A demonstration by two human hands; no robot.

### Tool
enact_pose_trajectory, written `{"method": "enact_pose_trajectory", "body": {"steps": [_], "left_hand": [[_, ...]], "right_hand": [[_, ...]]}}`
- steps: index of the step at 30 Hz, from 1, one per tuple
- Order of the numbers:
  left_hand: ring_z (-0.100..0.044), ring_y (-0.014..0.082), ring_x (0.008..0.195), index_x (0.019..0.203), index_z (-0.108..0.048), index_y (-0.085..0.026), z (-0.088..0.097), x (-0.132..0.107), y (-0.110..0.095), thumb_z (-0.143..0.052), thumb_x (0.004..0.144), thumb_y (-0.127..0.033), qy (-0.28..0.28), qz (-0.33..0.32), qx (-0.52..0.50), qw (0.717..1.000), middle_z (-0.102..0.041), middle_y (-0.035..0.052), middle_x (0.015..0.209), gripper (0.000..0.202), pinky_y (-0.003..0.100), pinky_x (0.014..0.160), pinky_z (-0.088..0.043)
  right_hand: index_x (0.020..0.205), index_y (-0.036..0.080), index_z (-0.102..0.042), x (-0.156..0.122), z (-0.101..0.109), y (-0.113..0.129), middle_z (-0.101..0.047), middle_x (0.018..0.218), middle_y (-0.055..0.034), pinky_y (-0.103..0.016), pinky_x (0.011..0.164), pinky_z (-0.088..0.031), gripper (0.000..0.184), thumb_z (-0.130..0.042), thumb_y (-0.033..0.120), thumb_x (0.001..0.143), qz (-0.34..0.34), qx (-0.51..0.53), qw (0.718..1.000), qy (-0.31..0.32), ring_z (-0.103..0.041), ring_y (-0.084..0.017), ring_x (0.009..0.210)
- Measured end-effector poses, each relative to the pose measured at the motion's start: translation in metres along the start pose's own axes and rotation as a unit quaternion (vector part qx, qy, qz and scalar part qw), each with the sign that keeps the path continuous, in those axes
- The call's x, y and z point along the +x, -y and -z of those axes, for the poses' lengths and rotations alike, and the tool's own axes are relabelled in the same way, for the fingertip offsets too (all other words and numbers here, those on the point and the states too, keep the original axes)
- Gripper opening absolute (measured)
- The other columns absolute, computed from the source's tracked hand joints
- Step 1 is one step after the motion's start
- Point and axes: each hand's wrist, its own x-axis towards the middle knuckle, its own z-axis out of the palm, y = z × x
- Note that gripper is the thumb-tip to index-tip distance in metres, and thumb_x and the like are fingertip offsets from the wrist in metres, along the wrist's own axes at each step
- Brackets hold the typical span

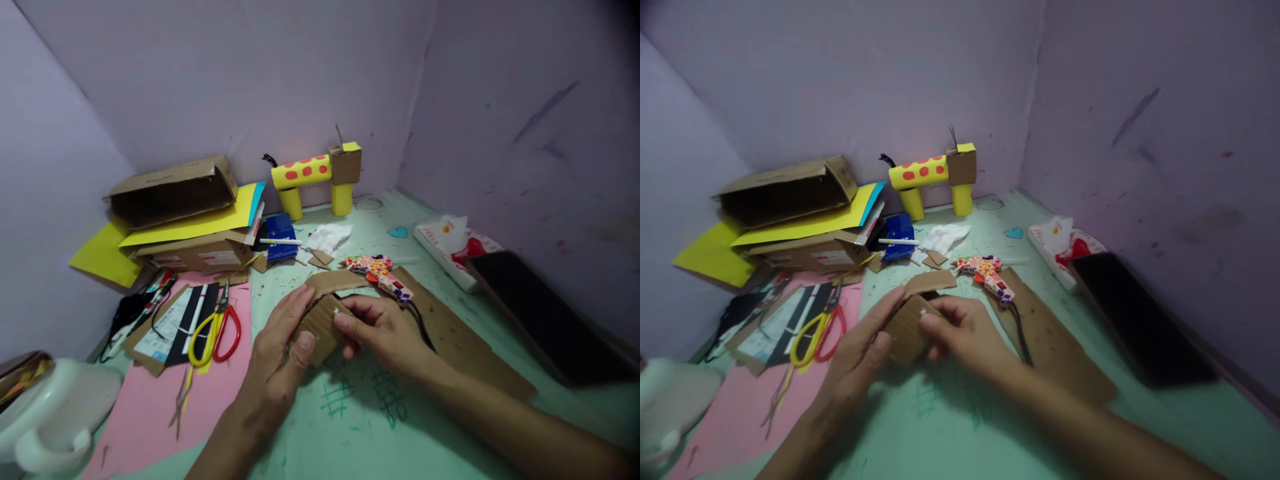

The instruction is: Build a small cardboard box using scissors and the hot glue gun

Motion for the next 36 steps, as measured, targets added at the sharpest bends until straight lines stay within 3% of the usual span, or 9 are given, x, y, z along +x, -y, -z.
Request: {"method": "enact_pose_trajectory", "body": {"steps": [7, 12, 18, 23, 27, 32, 36], "left_hand": [[-0.036, 0.0223, 0.138, 0.136, -0.048, -0.036, -0.007, 0.0, 0.003, -0.041, 0.096, -0.041, -0.026, -0.014, 0.002, 1.0, -0.047, -0.0036, 0.147, 0.041, 0.043, 0.117, -0.02], [-0.035, 0.021, 0.138, 0.133, -0.051, -0.038, -0.004, -0.001, -0.002, -0.037, 0.097, -0.041, -0.016, 0.023, -0.003, 1.0, -0.047, -0.0047, 0.146, 0.039, 0.042, 0.117, -0.018], [-0.049, 0.0226, 0.125, 0.109, -0.071, -0.031, 0.016, 0.017, -0.005, -0.035, 0.096, -0.044, 0.024, 0.056, -0.071, 0.996, -0.055, 0.0032, 0.13, 0.041, 0.037, 0.108, -0.035], [-0.042, 0.0244, 0.132, 0.098, -0.071, -0.025, 0.009, 0.027, 0.007, -0.051, 0.089, -0.045, 0.01, 0.066, -0.13, 0.989, -0.05, 0.0052, 0.137, 0.03, 0.036, 0.109, -0.033], [-0.044, 0.0222, 0.131, 0.102, -0.067, -0.026, 0.0, 0.026, 0.012, -0.053, 0.089, -0.039, 0.006, 0.054, -0.124, 0.991, -0.049, 0.0042, 0.139, 0.023, 0.035, 0.11, -0.032], [-0.034, 0.0207, 0.139, 0.123, -0.061, -0.025, -0.002, 0.024, 0.009, -0.046, 0.093, -0.035, 0.026, 0.047, -0.052, 0.997, -0.04, 0.0056, 0.149, 0.036, 0.035, 0.115, -0.025], [-0.035, 0.0212, 0.139, 0.123, -0.063, -0.024, -0.003, 0.024, 0.007, -0.046, 0.092, -0.033, 0.023, 0.051, -0.046, 0.997, -0.04, 0.0058, 0.151, 0.036, 0.037, 0.115, -0.026]], "right_hand": [[0.066, 0.016, -0.062, 0.0, -0.002, 0.002, -0.056, 0.052, 0.0071, -0.017, 0.041, -0.038, 0.025, -0.071, 0.039, 0.065, -0.018, -0.011, 0.999, -0.029, -0.053, -0.006, 0.037], [0.066, 0.015, -0.065, -0.003, -0.005, 0.003, -0.056, 0.051, 0.0067, -0.018, 0.041, -0.036, 0.023, -0.069, 0.038, 0.064, -0.02, -0.034, 0.997, -0.067, -0.053, -0.006, 0.036], [0.067, 0.015, -0.063, -0.004, -0.002, -0.002, -0.057, 0.054, 0.0055, -0.019, 0.041, -0.038, 0.024, -0.069, 0.039, 0.064, -0.012, -0.031, 0.998, -0.047, -0.051, -0.006, 0.037], [0.069, 0.016, -0.063, -0.004, 0.0, -0.003, -0.057, 0.056, 0.0043, -0.021, 0.042, -0.04, 0.028, -0.071, 0.042, 0.062, -0.007, -0.035, 0.998, -0.045, -0.05, -0.007, 0.04], [0.069, 0.016, -0.065, -0.004, -0.002, 0.0, -0.055, 0.054, 0.0046, -0.021, 0.041, -0.038, 0.025, -0.072, 0.039, 0.062, -0.008, -0.046, 0.998, -0.045, -0.046, -0.008, 0.041], [0.066, 0.016, -0.066, -0.004, -0.002, 0.0, -0.054, 0.049, 0.0045, -0.02, 0.04, -0.034, 0.021, -0.069, 0.036, 0.062, -0.007, -0.069, 0.996, -0.058, -0.043, -0.007, 0.039], [0.063, 0.016, -0.065, -0.003, -0.002, 0.001, -0.052, 0.046, 0.0051, -0.021, 0.04, -0.033, 0.02, -0.069, 0.036, 0.062, -0.005, -0.063, 0.996, -0.061, -0.042, -0.007, 0.038]]}}
